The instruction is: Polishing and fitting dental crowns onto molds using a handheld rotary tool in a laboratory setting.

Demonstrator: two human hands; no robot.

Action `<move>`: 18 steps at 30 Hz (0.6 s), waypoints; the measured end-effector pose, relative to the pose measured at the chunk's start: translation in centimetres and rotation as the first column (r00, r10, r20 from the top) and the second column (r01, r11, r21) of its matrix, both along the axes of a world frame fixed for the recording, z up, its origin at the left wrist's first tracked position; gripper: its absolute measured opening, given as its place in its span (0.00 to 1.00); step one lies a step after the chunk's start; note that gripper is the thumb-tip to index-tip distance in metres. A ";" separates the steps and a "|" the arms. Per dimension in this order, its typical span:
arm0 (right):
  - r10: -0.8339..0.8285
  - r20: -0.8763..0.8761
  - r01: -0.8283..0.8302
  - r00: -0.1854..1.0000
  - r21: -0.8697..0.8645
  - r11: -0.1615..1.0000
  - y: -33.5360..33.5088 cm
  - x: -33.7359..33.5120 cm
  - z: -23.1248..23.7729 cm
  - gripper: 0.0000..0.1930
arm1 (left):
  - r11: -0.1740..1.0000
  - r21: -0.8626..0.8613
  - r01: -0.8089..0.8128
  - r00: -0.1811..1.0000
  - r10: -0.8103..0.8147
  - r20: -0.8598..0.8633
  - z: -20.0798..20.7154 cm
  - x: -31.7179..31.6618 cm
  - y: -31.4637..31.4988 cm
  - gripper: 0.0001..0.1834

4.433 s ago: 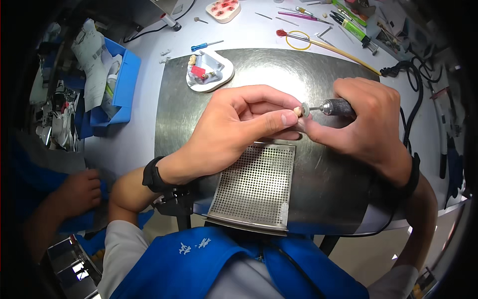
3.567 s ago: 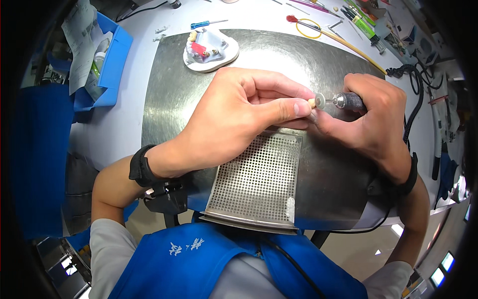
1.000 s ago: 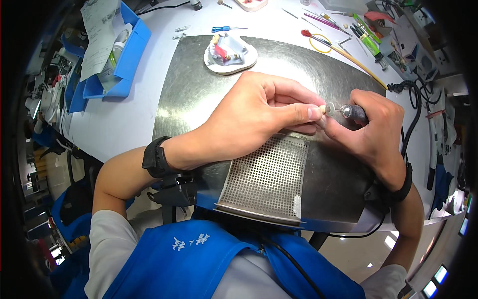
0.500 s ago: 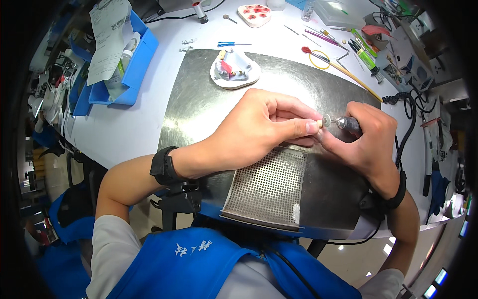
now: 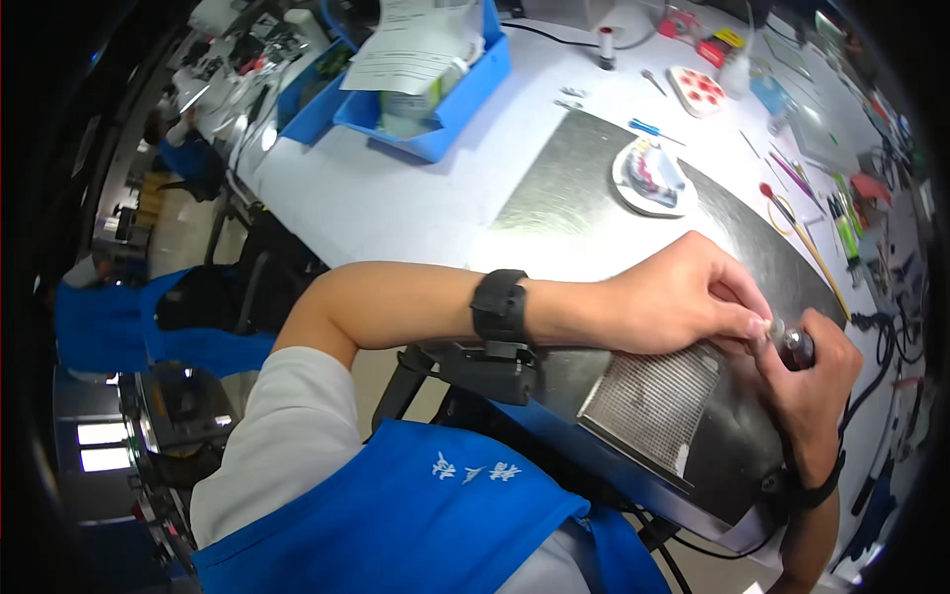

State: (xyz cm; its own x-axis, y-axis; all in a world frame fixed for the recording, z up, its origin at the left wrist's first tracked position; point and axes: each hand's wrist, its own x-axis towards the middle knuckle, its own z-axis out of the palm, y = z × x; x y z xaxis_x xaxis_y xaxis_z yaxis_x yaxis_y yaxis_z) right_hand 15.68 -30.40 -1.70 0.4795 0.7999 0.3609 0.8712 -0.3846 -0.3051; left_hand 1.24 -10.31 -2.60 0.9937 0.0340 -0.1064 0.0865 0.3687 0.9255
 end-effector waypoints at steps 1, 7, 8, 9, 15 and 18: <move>0.003 0.001 -0.003 1.000 0.050 0.999 0.1 -0.3 0.0 0.29 | 0.998 -0.067 0.012 1.000 -0.011 0.020 -0.1 -0.1 0.0 0.14; 0.037 -0.088 -0.033 0.995 0.054 0.998 0.6 -0.1 0.8 0.25 | 0.998 -0.059 -0.006 0.999 0.009 0.051 0.4 -0.3 0.4 0.13; 0.026 -0.094 -0.023 0.995 0.032 0.999 0.4 0.3 1.0 0.24 | 0.995 0.101 -0.015 0.998 0.009 0.059 0.7 -0.3 1.1 0.15; 0.030 -0.109 -0.028 0.994 0.019 0.999 0.4 0.7 1.0 0.19 | 0.984 0.166 -0.057 0.995 0.042 0.090 1.1 -0.2 1.7 0.16; 0.083 0.028 -0.081 0.996 -0.054 0.995 -0.1 2.9 0.7 0.11 | 0.919 0.345 -0.190 0.966 0.112 0.233 3.5 -0.5 7.9 0.18; 0.067 -0.138 -0.072 0.988 -0.031 0.997 0.2 3.0 0.9 0.13 | 0.886 0.418 -0.203 0.964 0.106 0.242 4.0 -0.7 9.7 0.18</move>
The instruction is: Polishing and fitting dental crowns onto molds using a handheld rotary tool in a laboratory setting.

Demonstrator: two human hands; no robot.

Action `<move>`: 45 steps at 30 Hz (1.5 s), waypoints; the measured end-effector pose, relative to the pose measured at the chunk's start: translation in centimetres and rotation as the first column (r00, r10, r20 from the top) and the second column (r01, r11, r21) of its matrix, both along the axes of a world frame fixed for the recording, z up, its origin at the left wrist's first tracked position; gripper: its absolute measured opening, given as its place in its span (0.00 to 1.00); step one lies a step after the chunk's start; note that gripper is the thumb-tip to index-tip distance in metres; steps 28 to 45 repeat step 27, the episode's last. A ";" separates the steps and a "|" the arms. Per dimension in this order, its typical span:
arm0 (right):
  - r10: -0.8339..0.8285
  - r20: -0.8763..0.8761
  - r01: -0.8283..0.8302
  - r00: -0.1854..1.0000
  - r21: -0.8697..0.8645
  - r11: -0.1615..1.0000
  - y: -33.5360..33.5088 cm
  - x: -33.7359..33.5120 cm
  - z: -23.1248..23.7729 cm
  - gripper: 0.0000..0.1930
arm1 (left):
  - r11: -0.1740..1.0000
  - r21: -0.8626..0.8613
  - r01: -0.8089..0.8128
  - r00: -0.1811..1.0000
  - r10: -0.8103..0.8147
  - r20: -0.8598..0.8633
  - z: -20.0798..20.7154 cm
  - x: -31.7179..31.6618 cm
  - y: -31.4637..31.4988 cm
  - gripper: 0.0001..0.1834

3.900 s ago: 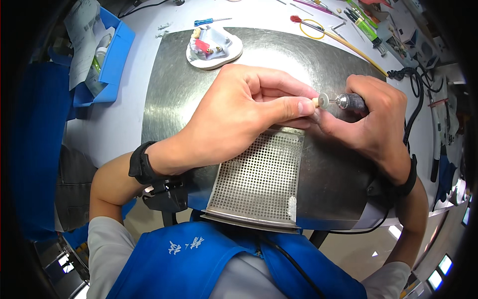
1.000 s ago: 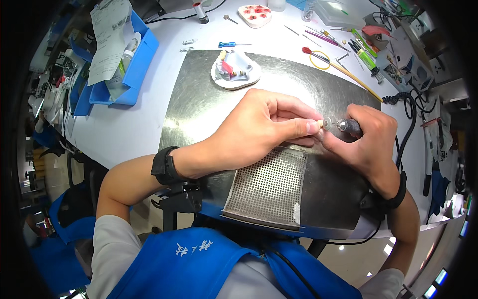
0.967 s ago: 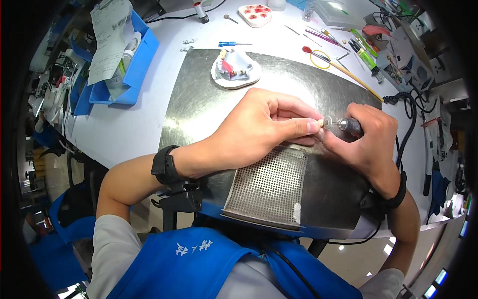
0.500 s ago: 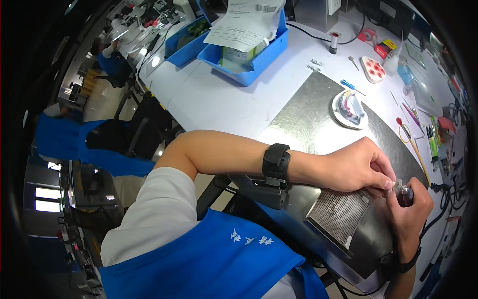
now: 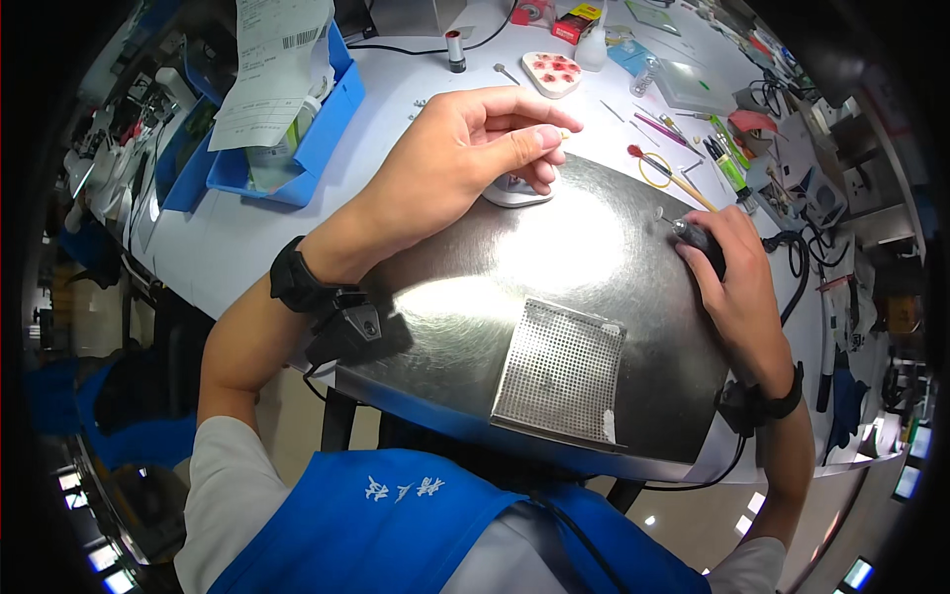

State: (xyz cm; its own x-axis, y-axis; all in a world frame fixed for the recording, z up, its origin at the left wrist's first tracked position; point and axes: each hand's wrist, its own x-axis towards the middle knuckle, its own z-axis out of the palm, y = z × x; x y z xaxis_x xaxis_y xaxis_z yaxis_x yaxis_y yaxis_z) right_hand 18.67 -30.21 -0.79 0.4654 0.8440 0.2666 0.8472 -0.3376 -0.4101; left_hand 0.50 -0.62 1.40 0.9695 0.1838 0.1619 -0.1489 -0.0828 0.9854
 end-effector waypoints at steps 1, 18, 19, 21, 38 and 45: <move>0.009 -0.047 -0.008 0.999 0.017 1.000 0.2 0.3 0.3 0.13 | 1.000 0.027 -0.011 1.000 0.012 -0.029 -0.1 0.0 0.2 0.18; 0.388 -0.591 -0.246 0.707 0.308 0.919 9.9 -3.9 5.4 0.15 | 0.998 -0.058 0.006 0.995 0.000 0.100 -0.5 -2.4 1.3 0.10; 0.383 -0.674 -0.220 0.631 0.318 0.922 10.8 -3.9 5.3 0.14 | 0.999 -0.044 -0.018 0.995 0.022 0.102 -0.5 -2.6 1.4 0.10; 0.365 -0.814 -0.173 0.452 0.322 0.931 12.2 -3.7 5.0 0.13 | 0.998 -0.016 -0.066 0.988 0.068 0.140 -0.5 -2.9 1.4 0.08; 0.429 -0.766 -0.220 0.479 0.368 0.903 13.5 -2.1 2.6 0.10 | 0.985 0.145 -0.096 0.994 0.087 0.064 -1.2 -2.5 2.6 0.14; 0.429 -0.766 -0.220 0.479 0.368 0.903 13.5 -2.1 2.6 0.10 | 0.985 0.145 -0.096 0.994 0.087 0.064 -1.2 -2.5 2.6 0.14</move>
